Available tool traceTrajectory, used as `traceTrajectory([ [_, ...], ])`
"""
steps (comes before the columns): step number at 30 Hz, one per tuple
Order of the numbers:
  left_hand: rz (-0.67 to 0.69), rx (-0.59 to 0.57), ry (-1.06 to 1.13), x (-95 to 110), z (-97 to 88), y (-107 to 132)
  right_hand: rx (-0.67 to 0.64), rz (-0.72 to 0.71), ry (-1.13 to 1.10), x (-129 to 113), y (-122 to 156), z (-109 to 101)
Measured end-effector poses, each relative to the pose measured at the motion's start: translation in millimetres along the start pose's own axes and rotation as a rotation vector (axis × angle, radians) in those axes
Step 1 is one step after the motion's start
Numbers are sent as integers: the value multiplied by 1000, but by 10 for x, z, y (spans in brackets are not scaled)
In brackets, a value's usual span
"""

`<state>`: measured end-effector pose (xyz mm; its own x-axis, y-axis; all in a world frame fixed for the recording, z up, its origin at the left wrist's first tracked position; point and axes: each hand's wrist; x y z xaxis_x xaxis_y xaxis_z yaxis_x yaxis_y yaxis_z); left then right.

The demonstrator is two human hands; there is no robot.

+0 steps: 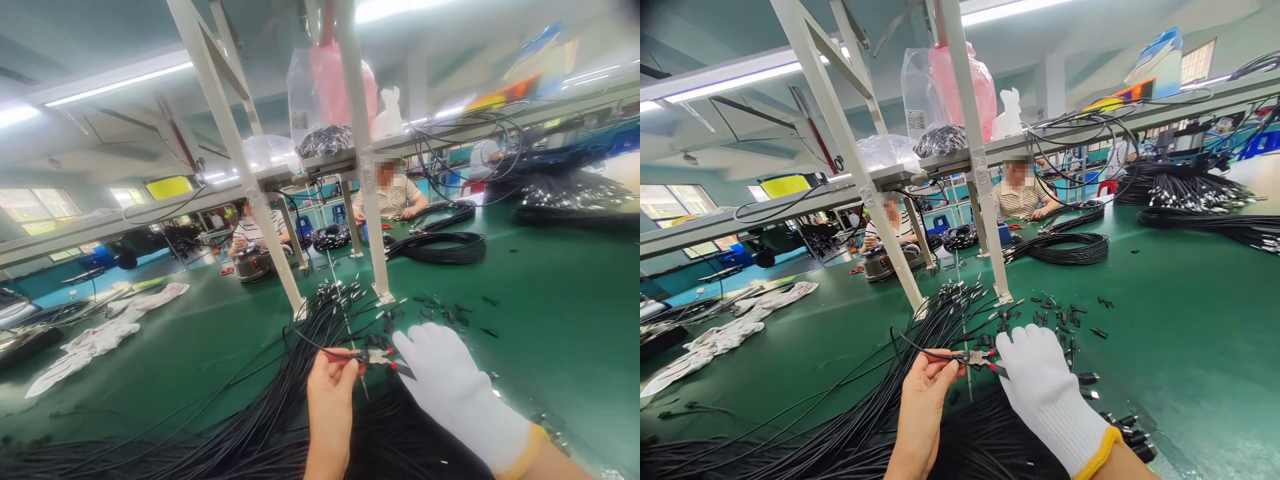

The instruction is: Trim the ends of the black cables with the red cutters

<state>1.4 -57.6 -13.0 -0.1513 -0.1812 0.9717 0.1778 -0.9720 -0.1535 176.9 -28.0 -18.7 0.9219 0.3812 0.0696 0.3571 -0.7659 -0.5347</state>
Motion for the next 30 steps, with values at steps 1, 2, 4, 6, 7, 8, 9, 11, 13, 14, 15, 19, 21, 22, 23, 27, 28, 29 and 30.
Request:
traceTrajectory([
  [1,5,9,-2,-6,3,2,-13,1,1,1,2,-1],
  [2,9,20,0,-16,6,3,-20,-1,3,2,3,4],
  [4,17,45,7,-44,14,2,-16,-2,3,4,6,25],
  [6,21,75,11,-73,22,0,0,3,2,2,8,48],
  [7,21,86,8,-83,27,0,5,9,4,-2,8,56],
  [8,21,95,-2,-89,32,2,7,12,7,-6,8,61],
  [9,20,101,-17,-91,38,6,7,11,12,-12,8,63],
  [11,25,109,-58,-86,51,20,7,4,23,-25,6,63],
  [13,41,120,-103,-76,66,39,4,3,35,-38,6,67],
  [14,53,129,-122,-71,74,50,0,7,40,-45,6,74],
  [15,68,140,-141,-67,81,60,-6,13,43,-51,8,83],
  [19,137,199,-195,-57,107,96,-20,35,35,-92,33,120],
  [21,170,212,-200,-54,111,110,-19,34,21,-143,64,115],
  [22,182,221,-213,-53,109,115,-17,38,16,-178,84,106],
  [23,196,230,-242,-53,104,119,-20,50,16,-217,107,94],
  [27,252,240,-387,-45,60,109,-94,104,14,-355,177,53],
  [28,257,225,-388,-39,48,98,-111,98,11,-366,179,44],
  [29,252,198,-369,-31,37,85,-117,90,12,-365,174,33],
  [30,236,164,-334,-19,28,69,-110,84,15,-351,162,20],
])
Point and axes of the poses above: each hand's wrist, its own y-axis away from the middle knuckle, its own z-axis out of the palm, x = y × z, and after that the axes turned 9 degrees about -x, right-handed
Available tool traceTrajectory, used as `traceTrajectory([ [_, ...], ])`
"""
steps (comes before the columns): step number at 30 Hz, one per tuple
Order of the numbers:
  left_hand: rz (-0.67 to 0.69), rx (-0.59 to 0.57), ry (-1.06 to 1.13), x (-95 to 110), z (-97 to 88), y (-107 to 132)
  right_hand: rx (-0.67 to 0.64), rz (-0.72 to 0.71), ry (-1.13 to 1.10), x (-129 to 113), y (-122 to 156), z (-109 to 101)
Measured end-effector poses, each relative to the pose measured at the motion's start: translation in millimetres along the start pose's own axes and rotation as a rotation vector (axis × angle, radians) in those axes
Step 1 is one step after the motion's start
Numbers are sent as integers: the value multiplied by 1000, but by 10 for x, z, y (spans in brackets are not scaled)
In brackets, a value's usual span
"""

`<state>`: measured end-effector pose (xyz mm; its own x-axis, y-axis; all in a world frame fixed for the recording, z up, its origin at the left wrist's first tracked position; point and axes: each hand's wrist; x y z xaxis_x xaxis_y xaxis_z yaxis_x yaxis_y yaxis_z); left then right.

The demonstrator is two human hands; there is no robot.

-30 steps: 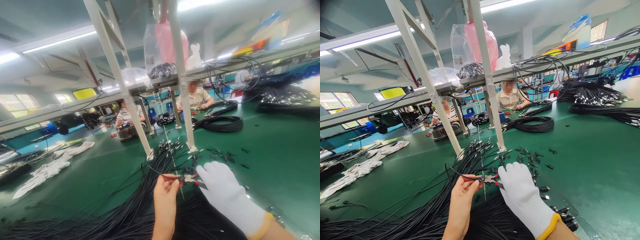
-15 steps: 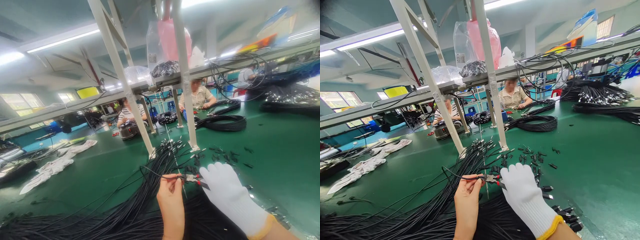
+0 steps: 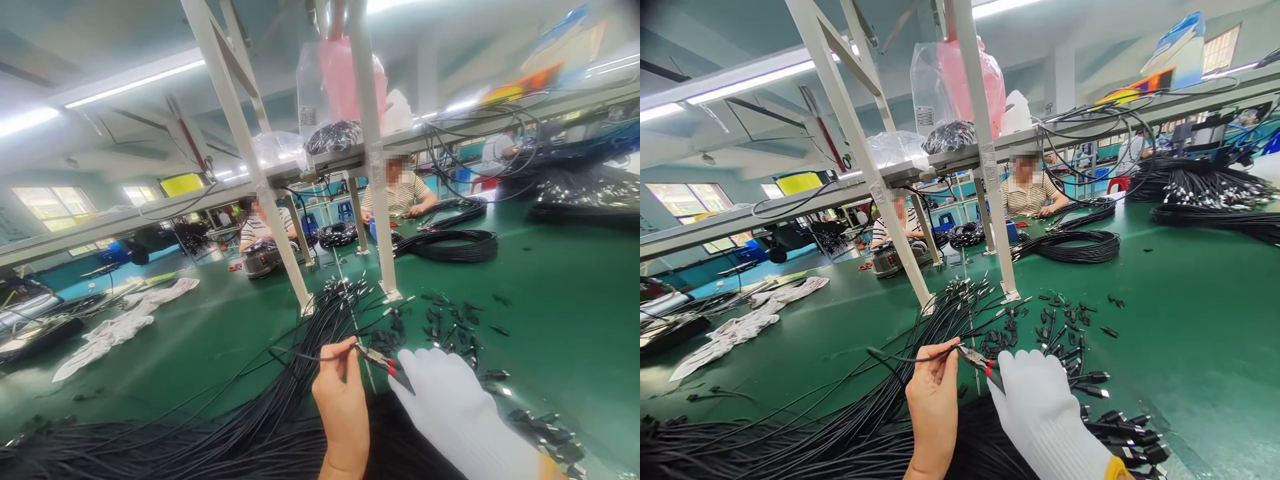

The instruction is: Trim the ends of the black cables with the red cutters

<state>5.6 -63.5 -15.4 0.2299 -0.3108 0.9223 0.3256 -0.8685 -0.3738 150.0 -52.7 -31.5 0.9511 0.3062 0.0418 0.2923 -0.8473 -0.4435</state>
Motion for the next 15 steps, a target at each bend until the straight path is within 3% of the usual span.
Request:
traceTrajectory([
  [4,-105,-136,216,44,-39,-87,30,-8,11,119,-84,-76],
  [7,-201,-162,372,86,-93,-149,51,-8,9,216,-130,-92],
  [10,-291,-181,482,109,-163,-197,117,1,-10,282,-145,-41],
  [15,-417,-334,570,93,-233,-228,172,-70,-22,297,-147,39],
])
Point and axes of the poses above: each hand's wrist, its own y-axis away from the middle knuckle, its own z-axis out of the palm, x = y × z, and after that the axes turned 9 degrees about -x, right-handed
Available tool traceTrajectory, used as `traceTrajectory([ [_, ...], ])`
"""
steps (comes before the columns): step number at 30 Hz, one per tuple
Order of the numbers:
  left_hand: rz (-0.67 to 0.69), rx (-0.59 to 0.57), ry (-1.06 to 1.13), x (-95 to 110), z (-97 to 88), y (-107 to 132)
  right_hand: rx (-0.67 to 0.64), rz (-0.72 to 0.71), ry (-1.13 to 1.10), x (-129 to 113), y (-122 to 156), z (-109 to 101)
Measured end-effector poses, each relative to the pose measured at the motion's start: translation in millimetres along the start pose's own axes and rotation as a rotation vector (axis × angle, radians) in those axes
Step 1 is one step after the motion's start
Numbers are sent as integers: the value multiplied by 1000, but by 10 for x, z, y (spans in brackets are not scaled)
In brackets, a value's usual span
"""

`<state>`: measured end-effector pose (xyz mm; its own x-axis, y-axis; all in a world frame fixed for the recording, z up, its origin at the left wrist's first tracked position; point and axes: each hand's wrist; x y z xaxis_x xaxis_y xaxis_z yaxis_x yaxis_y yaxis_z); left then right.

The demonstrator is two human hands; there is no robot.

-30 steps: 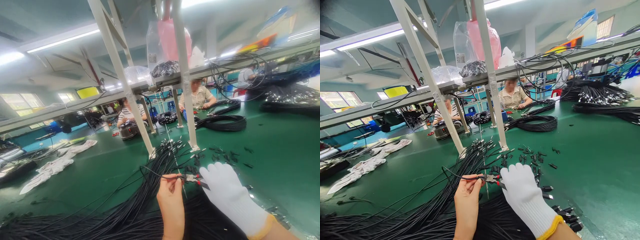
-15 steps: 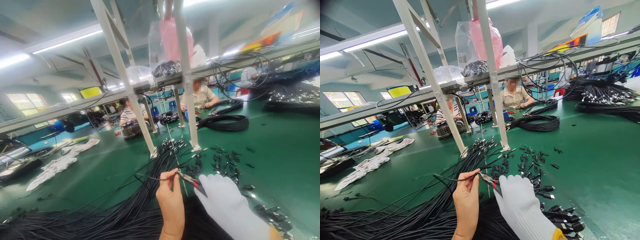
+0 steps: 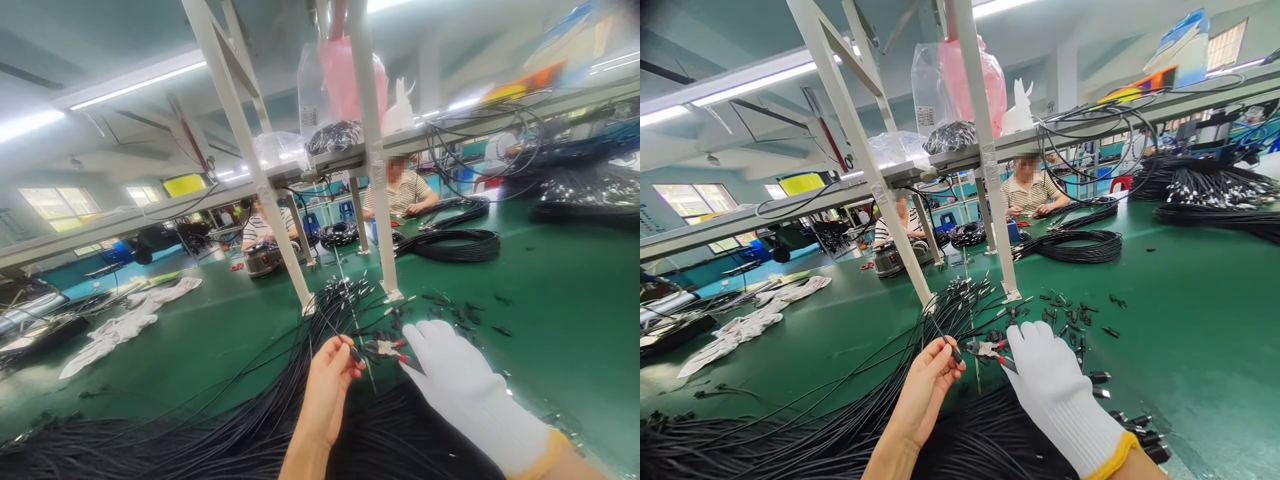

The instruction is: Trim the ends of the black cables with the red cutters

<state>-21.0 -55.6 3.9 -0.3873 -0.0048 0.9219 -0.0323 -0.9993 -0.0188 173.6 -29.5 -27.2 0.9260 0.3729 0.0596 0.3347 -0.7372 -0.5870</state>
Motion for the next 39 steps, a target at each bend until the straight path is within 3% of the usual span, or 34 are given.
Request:
traceTrajectory([
  [9,-105,-82,83,6,-14,17,64,-116,-6,-22,-10,42],
  [15,-135,-82,100,11,-17,4,209,-146,16,-23,-18,43],
  [21,-159,-120,44,7,-23,12,268,-157,28,-57,-5,6],
  [29,-126,-159,-157,24,-74,36,246,-145,52,-23,34,101],
  [39,-153,-193,-201,52,-44,46,154,-150,148,-28,24,32],
])
Point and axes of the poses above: each hand's wrist, its own y-axis away from the middle knuckle, its own z-axis out of the palm, x = y × z, and after that the axes turned 9 degrees about -x, right-handed
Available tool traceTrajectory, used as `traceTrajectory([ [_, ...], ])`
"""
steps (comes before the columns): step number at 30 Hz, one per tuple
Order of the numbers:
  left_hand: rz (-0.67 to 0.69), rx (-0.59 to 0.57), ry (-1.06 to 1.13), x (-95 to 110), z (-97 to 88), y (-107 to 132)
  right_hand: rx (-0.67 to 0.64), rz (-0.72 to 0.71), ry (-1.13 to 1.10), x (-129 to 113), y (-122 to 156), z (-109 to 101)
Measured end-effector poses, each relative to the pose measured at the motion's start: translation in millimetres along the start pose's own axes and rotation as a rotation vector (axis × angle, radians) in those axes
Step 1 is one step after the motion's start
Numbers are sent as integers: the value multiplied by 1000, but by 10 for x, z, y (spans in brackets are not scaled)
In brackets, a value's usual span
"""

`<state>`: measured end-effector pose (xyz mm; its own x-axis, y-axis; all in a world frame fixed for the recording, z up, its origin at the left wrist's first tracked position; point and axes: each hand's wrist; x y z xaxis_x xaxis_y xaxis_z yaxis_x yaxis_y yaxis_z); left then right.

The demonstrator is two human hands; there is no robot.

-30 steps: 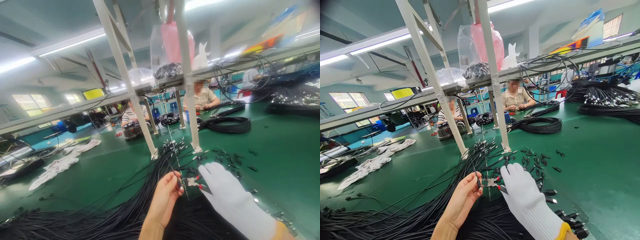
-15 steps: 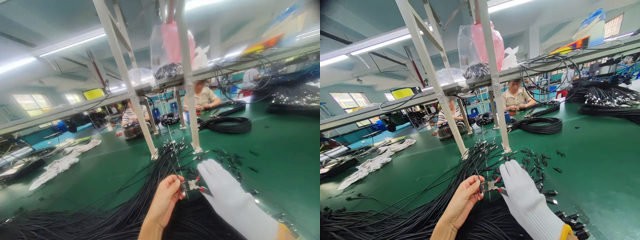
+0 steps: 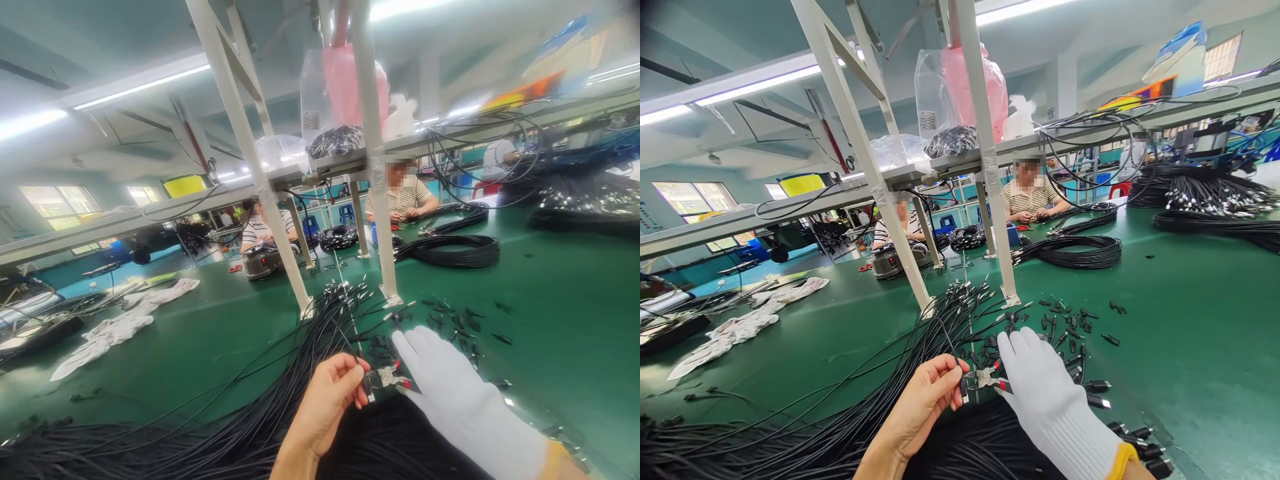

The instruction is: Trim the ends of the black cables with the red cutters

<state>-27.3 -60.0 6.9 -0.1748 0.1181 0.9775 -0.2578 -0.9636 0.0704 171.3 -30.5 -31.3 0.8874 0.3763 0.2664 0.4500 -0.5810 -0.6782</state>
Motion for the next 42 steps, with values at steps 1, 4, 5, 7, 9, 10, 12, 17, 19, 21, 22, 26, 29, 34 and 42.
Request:
traceTrajectory([
  [1,1,-3,4,2,0,2,-22,-1,6,6,-3,6],
  [4,-6,-14,14,13,8,14,-97,-10,2,24,-16,39],
  [5,-10,-18,15,20,15,20,-132,-15,-3,29,-21,49],
  [7,-13,-19,9,36,29,33,-213,-20,-15,36,-31,52],
  [9,-8,-15,-4,52,40,42,-285,-13,-27,33,-37,29],
  [10,-7,-15,-11,59,43,44,-303,-10,-26,28,-37,10],
  [12,-7,-12,-25,68,45,43,-301,-5,-9,14,-33,-31],
  [17,1,-9,-62,66,48,38,-319,-17,0,-9,-42,-56],
  [19,7,-13,-71,61,57,38,-321,-17,-12,-10,-53,-45],
  [21,11,-14,-81,58,68,37,-296,5,-2,-10,-56,-35],
  [22,12,-15,-85,57,73,36,-287,15,4,-11,-53,-29],
  [26,8,-24,-83,58,81,32,-310,6,3,-15,-20,9],
  [29,7,-31,-87,63,79,37,-344,-14,-4,-15,3,26],
  [34,-2,-22,-78,89,84,52,-413,-44,13,-8,-4,-31],
  [42,-18,-26,-70,88,65,44,-495,-87,10,7,-59,-35],
])
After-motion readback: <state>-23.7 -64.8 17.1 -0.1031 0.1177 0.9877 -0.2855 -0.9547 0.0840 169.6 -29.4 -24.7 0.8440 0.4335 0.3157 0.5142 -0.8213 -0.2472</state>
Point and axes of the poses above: each hand's wrist, its own y-axis away from the middle knuckle, its own z-axis out of the palm, x = y × z, and after that the axes turned 9 degrees about -x, right-handed
